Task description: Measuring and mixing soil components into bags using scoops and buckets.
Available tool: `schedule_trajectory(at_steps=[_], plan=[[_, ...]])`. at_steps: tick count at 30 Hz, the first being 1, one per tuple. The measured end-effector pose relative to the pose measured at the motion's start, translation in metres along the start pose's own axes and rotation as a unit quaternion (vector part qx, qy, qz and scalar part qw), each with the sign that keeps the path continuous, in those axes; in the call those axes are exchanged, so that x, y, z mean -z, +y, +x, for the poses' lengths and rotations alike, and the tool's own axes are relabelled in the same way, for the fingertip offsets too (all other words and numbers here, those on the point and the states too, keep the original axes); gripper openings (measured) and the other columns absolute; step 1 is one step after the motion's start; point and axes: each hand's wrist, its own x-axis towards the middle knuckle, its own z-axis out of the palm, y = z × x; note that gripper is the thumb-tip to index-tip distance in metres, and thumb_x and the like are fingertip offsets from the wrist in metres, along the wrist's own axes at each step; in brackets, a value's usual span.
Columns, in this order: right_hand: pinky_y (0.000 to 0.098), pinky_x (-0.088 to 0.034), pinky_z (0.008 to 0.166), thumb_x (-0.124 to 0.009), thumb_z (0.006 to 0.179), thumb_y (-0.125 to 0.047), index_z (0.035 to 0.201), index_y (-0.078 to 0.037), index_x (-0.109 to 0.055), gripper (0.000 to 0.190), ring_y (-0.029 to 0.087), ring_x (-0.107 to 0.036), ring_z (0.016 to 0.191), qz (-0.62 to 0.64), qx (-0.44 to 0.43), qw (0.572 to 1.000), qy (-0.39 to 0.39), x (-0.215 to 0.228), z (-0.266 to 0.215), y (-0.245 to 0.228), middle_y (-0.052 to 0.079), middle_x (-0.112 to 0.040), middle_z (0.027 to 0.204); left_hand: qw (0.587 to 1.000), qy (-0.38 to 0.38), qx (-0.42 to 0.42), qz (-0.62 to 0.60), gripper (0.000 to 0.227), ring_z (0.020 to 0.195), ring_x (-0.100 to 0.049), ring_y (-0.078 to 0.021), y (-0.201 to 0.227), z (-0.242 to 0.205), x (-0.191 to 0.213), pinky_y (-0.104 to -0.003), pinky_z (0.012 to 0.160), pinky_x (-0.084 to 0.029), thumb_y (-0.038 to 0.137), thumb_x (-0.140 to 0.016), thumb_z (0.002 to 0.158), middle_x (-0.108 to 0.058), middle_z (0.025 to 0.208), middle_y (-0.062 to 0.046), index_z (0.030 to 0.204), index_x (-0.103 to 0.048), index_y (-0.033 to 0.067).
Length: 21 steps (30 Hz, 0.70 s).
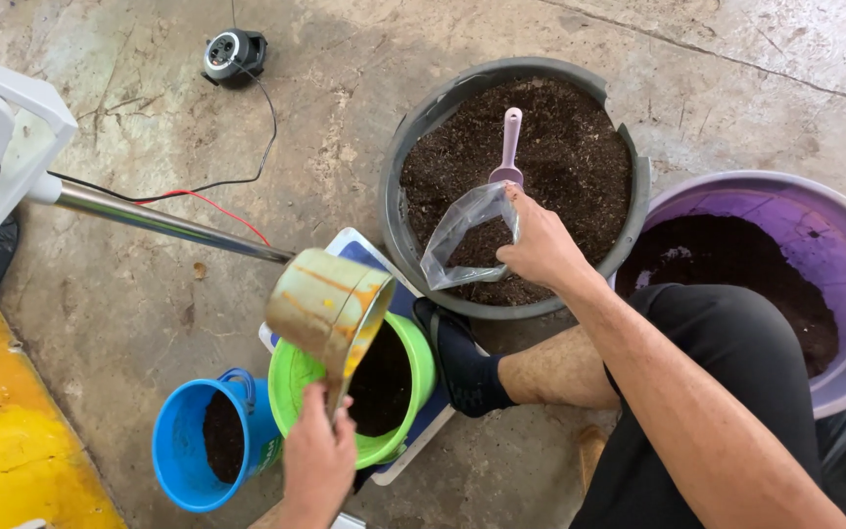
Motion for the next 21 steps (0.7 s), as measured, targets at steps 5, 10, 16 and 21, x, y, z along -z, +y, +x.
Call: schedule_trajectory(at_steps=[5, 10, 16, 21], plan=[[0.0388, -0.040, 0.117, -0.066, 0.069, 0.002, 0.153, 0.008, -0.031, 0.091, 0.039, -0.049, 0.139, -0.005, 0.061, 0.997, 0.052, -0.012, 0.001, 0.008, 0.032, -0.048, 0.148, 0.974, -0.005, -0.077, 0.212, 0.056, 0.075, -0.067, -0.0466, -0.237, 0.009, 0.003, -0.057, 0.065, -0.056, 0.018, -0.064, 0.077, -0.065, 0.095, -0.024, 0.131, -0.055, 0.0159], [0.0382, -0.037, 0.119, -0.064, 0.069, 0.002, 0.153, 0.010, -0.031, 0.090, 0.039, -0.047, 0.142, 0.012, 0.110, 0.991, 0.078, -0.018, -0.002, 0.018, 0.032, -0.047, 0.150, 0.892, 0.188, -0.290, 0.290, 0.029, 0.054, -0.043, -0.0359, -0.427, 0.055, -0.045, -0.048, 0.052, -0.037, 0.015, -0.073, 0.077, -0.047, 0.066, -0.017, 0.103, -0.080, 0.0232], [0.0388, -0.032, 0.121, -0.060, 0.070, 0.006, 0.157, 0.008, -0.022, 0.095, 0.038, -0.041, 0.145, -0.032, 0.119, 0.991, 0.047, -0.019, -0.007, 0.011, 0.026, -0.033, 0.162, 0.789, 0.128, -0.321, 0.508, 0.031, 0.067, -0.055, -0.0227, -0.203, 0.079, -0.006, -0.040, 0.059, -0.041, 0.019, -0.071, 0.082, -0.051, 0.067, -0.001, 0.113, -0.075, 0.0204], [0.0380, -0.036, 0.121, -0.057, 0.069, 0.006, 0.158, 0.006, -0.023, 0.095, 0.035, -0.043, 0.146, -0.047, 0.122, 0.991, 0.039, -0.012, -0.012, 0.003, 0.023, -0.032, 0.164, 0.683, -0.073, -0.446, 0.574, 0.035, 0.092, -0.057, -0.0232, -0.098, 0.107, -0.005, -0.037, 0.079, -0.045, 0.023, -0.061, 0.078, -0.055, 0.098, -0.005, 0.110, -0.062, 0.0102]])
